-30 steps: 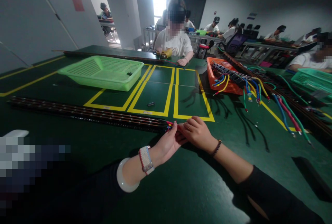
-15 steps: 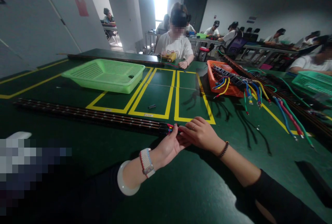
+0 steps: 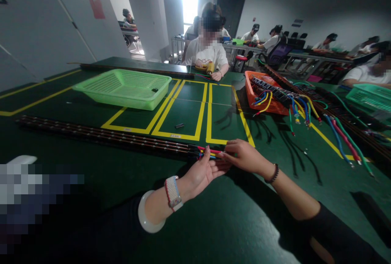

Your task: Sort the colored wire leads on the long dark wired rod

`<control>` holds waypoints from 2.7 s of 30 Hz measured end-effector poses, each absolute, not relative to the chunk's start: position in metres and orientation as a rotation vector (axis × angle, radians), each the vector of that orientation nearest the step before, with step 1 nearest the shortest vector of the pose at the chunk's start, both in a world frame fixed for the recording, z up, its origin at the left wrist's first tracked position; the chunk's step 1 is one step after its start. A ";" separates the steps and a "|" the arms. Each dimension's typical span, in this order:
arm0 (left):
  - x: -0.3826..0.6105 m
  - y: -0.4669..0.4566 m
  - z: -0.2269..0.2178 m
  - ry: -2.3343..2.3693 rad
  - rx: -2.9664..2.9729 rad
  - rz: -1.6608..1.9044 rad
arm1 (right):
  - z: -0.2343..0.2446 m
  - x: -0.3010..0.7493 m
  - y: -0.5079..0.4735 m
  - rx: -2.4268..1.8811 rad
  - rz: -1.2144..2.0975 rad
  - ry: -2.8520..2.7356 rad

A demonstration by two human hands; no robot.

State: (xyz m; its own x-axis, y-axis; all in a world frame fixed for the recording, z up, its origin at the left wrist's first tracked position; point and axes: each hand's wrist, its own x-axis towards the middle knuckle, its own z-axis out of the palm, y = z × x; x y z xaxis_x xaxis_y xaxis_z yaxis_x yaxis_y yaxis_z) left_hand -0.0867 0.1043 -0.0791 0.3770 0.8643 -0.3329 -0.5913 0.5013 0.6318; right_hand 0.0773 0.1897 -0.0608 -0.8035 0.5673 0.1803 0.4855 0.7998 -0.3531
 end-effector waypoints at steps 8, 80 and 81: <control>-0.086 0.105 -0.084 0.740 0.548 0.964 | -0.096 0.069 0.200 -1.075 1.299 -1.898; -0.085 0.110 -0.092 0.701 0.320 1.021 | -0.088 0.084 0.180 -0.699 -0.283 -2.535; -0.085 0.110 -0.093 0.698 0.324 1.020 | -0.088 0.084 0.180 -0.696 -0.286 -2.537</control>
State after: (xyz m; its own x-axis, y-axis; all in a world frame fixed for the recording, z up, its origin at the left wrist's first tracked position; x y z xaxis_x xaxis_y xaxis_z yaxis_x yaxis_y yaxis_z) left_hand -0.0849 0.1103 -0.0930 0.3347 0.8626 -0.3795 -0.6654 0.5014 0.5530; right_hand 0.0840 0.1799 -0.0878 -0.7499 0.4226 0.5090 0.5255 0.8479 0.0701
